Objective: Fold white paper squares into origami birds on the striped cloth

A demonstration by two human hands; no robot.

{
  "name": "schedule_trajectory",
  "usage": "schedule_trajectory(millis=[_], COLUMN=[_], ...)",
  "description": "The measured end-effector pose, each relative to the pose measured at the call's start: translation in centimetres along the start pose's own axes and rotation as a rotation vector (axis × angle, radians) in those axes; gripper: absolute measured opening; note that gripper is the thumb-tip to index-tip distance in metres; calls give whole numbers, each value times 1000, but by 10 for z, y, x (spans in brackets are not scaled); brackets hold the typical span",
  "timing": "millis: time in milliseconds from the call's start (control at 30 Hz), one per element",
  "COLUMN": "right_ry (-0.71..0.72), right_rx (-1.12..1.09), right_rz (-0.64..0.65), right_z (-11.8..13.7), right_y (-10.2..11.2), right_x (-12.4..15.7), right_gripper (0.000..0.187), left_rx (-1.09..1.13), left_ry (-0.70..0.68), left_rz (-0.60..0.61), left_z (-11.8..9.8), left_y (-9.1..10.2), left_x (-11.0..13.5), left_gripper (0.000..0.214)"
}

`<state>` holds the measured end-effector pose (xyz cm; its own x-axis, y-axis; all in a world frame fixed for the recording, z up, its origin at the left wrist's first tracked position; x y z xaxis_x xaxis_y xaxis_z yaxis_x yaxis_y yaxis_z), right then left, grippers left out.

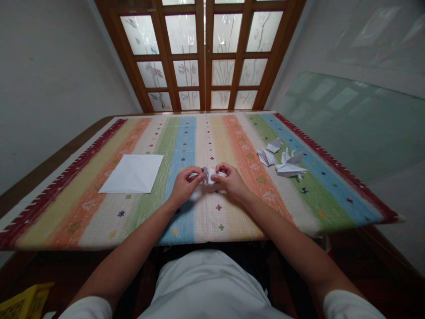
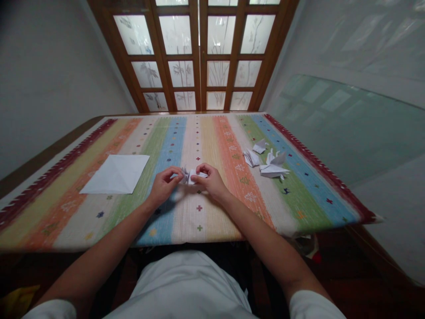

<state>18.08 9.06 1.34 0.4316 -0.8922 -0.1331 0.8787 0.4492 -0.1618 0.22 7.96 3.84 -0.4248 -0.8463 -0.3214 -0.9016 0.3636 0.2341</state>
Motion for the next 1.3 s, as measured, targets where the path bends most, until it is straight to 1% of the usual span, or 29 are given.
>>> schedule_trajectory(millis=[133, 233, 300, 400, 433, 500, 567, 600, 633, 733, 767, 833, 933, 1067, 1167, 1300], right_ry=[11, 15, 15, 20, 22, 23, 16, 10, 3, -22, -28, -41, -62, -49, -44, -15], right_rx=[-47, -68, -74, -90, -98, -111, -124, -134, -148, -210, -231, -262, -306, -348, -311, -277], right_rz=[-29, -30, -27, -38, -45, -51, -46, -44, -46, -84, -97, -103, -99, -105, -58, -25], right_z=[0, 0, 0, -1, -1, -2, -3, -3, -4, -8, -9, -12, -17, -21, -22, -22], right_y=[3, 3, 3, 5, 6, 8, 10, 12, 14, 23, 25, 29, 33, 39, 40, 41], right_x=[-1, -2, -2, -2, -2, -3, -3, -3, -3, -3, -3, -4, -6, -7, -8, -9], right_gripper=[53, 54, 53, 50, 49, 49, 50, 51, 54, 63, 66, 68, 67, 65, 61, 60], left_rx=[69, 186, 254, 305, 314, 321, 309, 299, 289, 284, 292, 320, 402, 507, 546, 605], left_ry=[10, 54, 78, 108, 118, 127, 125, 123, 122, 133, 141, 154, 159, 130, 118, 130], left_rz=[-11, -19, -63, -164, -194, -228, -224, -209, -192, -149, -143, -142, -150, -183, -187, -139], left_z=[2, 8, 13, 20, 21, 22, 21, 19, 18, 18, 18, 19, 23, 29, 32, 32], left_y=[2, 0, 2, 7, 9, 11, 12, 11, 11, 8, 7, 6, 8, 17, 23, 18], left_x=[0, 0, 0, 2, 3, 4, 4, 4, 3, 2, 2, 1, 0, -2, -2, -2], left_gripper=[39, 42, 41, 36, 37, 49, 64, 64, 59, 35, 33, 36, 47, 59, 62, 62])
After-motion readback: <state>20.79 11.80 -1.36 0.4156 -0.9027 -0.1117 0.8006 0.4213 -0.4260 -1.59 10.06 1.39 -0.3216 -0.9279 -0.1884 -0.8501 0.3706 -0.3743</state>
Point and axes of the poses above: each hand's wrist, its own x-axis away from the middle knuckle, its own y-axis out of the back of the hand, z = x × y, the point moved 7 cm from there along -x, towards the middle knuckle, and after that the axes turned 15 degrees about z, right-handed, at the moved point
